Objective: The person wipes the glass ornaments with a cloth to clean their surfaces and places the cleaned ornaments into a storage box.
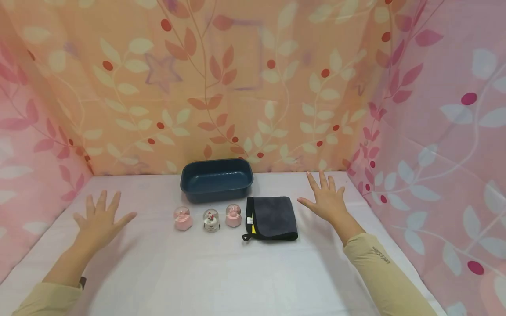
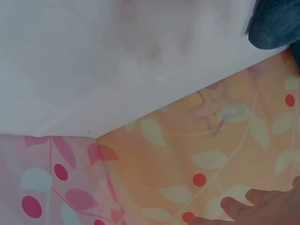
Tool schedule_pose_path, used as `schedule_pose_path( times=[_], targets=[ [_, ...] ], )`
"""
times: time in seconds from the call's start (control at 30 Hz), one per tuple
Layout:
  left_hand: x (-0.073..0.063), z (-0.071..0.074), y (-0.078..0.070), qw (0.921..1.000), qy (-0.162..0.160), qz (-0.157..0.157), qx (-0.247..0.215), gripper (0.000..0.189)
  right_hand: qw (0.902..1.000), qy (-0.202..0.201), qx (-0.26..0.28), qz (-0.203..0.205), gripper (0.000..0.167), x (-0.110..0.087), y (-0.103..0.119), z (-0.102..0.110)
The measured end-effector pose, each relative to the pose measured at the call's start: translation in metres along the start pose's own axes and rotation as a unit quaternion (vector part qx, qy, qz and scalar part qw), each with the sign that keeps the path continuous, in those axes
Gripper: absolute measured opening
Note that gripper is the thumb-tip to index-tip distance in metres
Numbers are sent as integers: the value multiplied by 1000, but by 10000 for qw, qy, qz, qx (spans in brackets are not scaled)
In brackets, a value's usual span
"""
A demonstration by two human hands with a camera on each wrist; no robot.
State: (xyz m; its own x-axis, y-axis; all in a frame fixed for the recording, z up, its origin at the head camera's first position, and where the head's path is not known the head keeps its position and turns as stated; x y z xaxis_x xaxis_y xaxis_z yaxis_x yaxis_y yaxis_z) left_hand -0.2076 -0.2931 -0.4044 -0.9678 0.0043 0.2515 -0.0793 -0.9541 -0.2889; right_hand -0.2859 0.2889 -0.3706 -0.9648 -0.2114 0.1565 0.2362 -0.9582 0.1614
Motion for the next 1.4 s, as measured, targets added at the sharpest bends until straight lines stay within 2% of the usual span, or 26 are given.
schedule_pose_path(
  times=[0.27, 0.47, 0.63, 0.93, 1.03, 1.13, 1.2, 1.33, 1.4],
  targets=[
    [-2, -9, -2, 9992, 193, -30, -352, 89, 9996, -238, 124, 106, 90, -2, -2, -6],
    [-5, -16, -7, 9974, 481, -48, -529, 89, 9968, -306, 721, 175, 92, -6, -1, -15],
    [-6, -24, -12, 9966, 572, -69, -586, 90, 9900, -114, 1360, 362, 96, -8, -2, -26],
    [-12, -27, -28, 9936, 691, -65, -895, 87, 9782, 318, 1920, 728, 94, -10, -6, -45],
    [-13, -29, -32, 9934, 663, -141, -927, 85, 9686, 486, 2307, 789, 93, -9, -5, -50],
    [-13, -32, -35, 9926, 668, -201, -993, 84, 9527, 800, 2838, 735, 92, -7, -3, -54],
    [-13, -34, -37, 9922, 681, -221, -1023, 83, 9383, 1147, 3207, 590, 93, -5, -2, -58],
    [-13, -39, -38, 9899, 778, -210, -1165, 82, 9012, 1834, 3926, 78, 96, -2, 1, -65],
    [-14, -42, -40, 9889, 835, -221, -1211, 82, 8898, 2059, 4070, -113, 97, -1, 3, -67]
  ],
)
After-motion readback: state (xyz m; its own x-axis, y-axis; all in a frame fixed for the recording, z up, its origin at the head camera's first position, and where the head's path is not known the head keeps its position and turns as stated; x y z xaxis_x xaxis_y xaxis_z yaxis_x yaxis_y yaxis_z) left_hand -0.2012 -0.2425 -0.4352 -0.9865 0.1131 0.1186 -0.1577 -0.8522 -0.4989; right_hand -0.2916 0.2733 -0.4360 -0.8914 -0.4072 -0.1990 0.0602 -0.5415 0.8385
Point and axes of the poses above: each hand's wrist, its own x-axis towards the middle knuckle, its own z-axis out of the back of the hand, y = z × x, the point moved 1 cm from there along x, towards the middle knuckle, and after that the axes turned 3 degrees about x, right-handed, at the moved point
